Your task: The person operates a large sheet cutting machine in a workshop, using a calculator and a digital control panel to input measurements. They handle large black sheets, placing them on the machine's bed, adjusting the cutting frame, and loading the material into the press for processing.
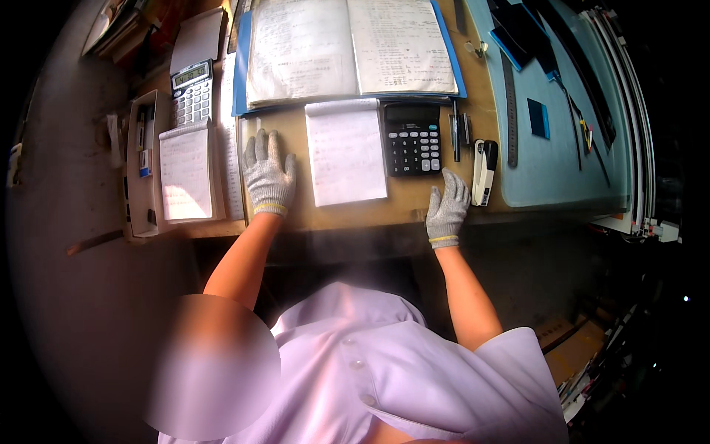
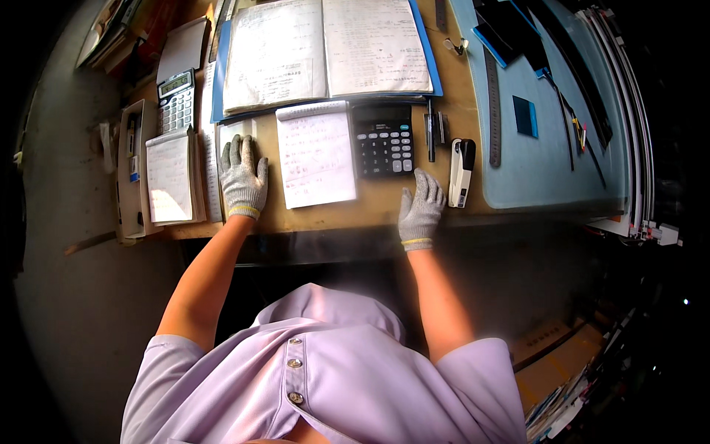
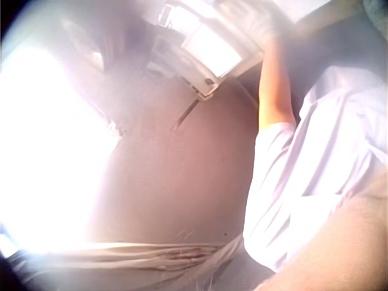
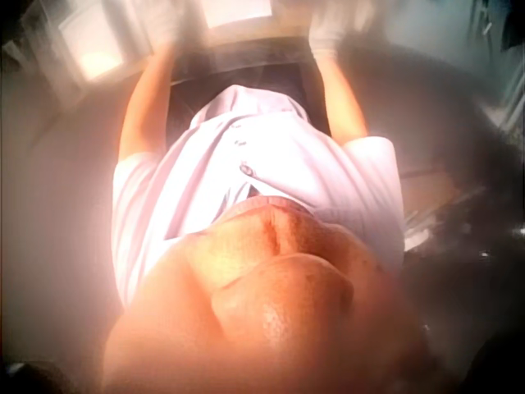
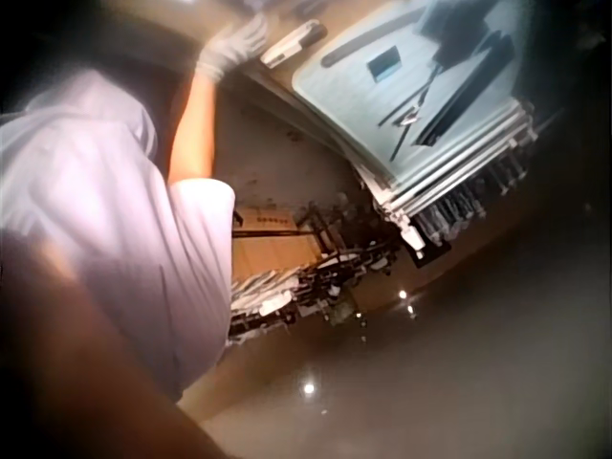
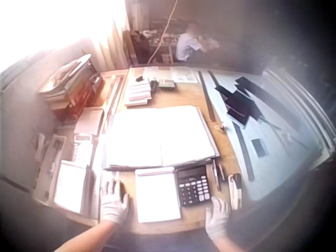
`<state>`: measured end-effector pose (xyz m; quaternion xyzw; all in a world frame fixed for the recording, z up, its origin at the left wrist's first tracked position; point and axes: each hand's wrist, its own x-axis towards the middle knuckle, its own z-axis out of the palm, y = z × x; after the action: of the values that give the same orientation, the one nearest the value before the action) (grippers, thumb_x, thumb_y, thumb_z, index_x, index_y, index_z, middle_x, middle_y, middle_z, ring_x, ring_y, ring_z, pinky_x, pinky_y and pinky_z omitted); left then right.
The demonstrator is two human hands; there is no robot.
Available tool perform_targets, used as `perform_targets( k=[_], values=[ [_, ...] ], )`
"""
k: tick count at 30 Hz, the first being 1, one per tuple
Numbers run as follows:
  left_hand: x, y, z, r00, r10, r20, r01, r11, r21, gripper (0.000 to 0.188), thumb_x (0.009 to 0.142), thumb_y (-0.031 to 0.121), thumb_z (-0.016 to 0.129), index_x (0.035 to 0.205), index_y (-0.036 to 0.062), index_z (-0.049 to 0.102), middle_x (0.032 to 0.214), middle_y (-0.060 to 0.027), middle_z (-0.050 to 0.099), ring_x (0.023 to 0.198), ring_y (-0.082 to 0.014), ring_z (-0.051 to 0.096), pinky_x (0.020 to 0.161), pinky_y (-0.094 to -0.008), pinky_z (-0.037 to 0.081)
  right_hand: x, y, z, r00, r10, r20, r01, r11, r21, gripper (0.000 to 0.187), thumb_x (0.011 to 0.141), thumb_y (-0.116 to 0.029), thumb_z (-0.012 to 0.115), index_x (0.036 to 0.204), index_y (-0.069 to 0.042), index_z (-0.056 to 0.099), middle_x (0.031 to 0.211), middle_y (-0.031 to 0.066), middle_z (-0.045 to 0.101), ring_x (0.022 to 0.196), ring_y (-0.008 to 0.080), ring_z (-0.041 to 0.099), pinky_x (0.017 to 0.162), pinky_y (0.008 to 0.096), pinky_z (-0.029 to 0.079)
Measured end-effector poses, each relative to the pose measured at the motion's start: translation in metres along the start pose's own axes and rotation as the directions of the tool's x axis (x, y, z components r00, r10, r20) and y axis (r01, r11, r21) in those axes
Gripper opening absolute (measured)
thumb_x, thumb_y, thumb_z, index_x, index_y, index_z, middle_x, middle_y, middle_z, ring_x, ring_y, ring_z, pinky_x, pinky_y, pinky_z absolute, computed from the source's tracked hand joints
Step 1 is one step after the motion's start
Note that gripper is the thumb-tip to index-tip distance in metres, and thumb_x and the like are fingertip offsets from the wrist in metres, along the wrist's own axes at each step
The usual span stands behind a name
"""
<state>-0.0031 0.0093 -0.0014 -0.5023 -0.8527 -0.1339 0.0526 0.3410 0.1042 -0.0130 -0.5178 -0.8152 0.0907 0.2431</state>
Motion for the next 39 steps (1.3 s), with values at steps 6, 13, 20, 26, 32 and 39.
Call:
perform_targets(
  k=[6,13,20,26,32,39],
  values=[
    [0.000,-0.002,0.003,1.000,-0.011,0.021,0.012,0.999,-0.032,0.060,0.091,0.035,0.060,0.142,0.0065,0.047,0.149,-0.0190,0.042,0.137,-0.0414,0.037,0.115,-0.0527,0.026,0.000,0.002,0.001,1.000,-0.007,-0.002,0.007,1.000,-0.011,0.048,0.092,-0.021,0.059,0.135,-0.002,0.050,0.131,0.0171,0.055,0.123,0.0367,0.049,0.106,0.0497,0.035],
    [0.000,-0.001,0.001,0.999,-0.026,0.028,0.026,1.000,-0.008,0.059,0.091,0.033,0.060,0.143,0.0061,0.047,0.149,-0.0196,0.043,0.137,-0.0411,0.037,0.115,-0.0508,0.028,0.006,-0.001,0.004,0.998,0.041,-0.048,-0.038,0.997,0.063,0.044,0.094,-0.021,0.058,0.133,-0.001,0.052,0.130,0.0180,0.055,0.122,0.0382,0.050,0.105,0.0493,0.037],
    [-0.001,-0.002,0.000,0.999,-0.032,0.024,0.032,0.999,-0.013,0.060,0.092,0.032,0.061,0.144,0.0071,0.046,0.149,-0.0191,0.043,0.138,-0.0412,0.036,0.115,-0.0492,0.029,0.074,-0.028,0.012,0.985,-0.150,-0.086,0.162,0.974,0.156,0.048,0.096,-0.023,0.056,0.139,-0.002,0.049,0.142,0.0181,0.050,0.134,0.0384,0.043,0.112,0.0471,0.033],
    [0.001,0.000,-0.001,0.999,-0.034,0.042,0.035,0.999,-0.012,0.059,0.092,0.032,0.061,0.144,0.0072,0.045,0.148,-0.0192,0.043,0.138,-0.0414,0.035,0.116,-0.0487,0.029,0.078,-0.014,0.031,0.974,-0.225,0.024,0.225,0.974,0.011,0.054,0.096,-0.026,0.055,0.145,-0.004,0.045,0.149,0.0174,0.045,0.137,0.0373,0.040,0.116,0.0472,0.029],
    [0.001,0.001,-0.002,0.999,-0.031,0.039,0.032,0.999,-0.022,0.058,0.093,0.030,0.061,0.144,0.0068,0.045,0.148,-0.0196,0.043,0.138,-0.0415,0.035,0.116,-0.0493,0.029,0.072,-0.017,0.026,0.979,-0.203,0.013,0.201,0.978,0.062,0.055,0.095,-0.026,0.057,0.145,-0.005,0.044,0.149,0.0178,0.043,0.138,0.0378,0.039,0.116,0.0473,0.029],
    [0.000,-0.001,0.001,0.999,-0.024,0.025,0.024,1.000,-0.011,0.058,0.092,0.031,0.061,0.143,0.0076,0.047,0.148,-0.0194,0.043,0.137,-0.0416,0.037,0.115,-0.0496,0.030,0.039,-0.037,0.010,0.994,-0.104,-0.031,0.107,0.986,0.131,0.059,0.092,-0.021,0.061,0.147,-0.008,0.043,0.156,0.0208,0.030,0.139,0.0408,0.035,0.113,0.0489,0.029]
  ],
)
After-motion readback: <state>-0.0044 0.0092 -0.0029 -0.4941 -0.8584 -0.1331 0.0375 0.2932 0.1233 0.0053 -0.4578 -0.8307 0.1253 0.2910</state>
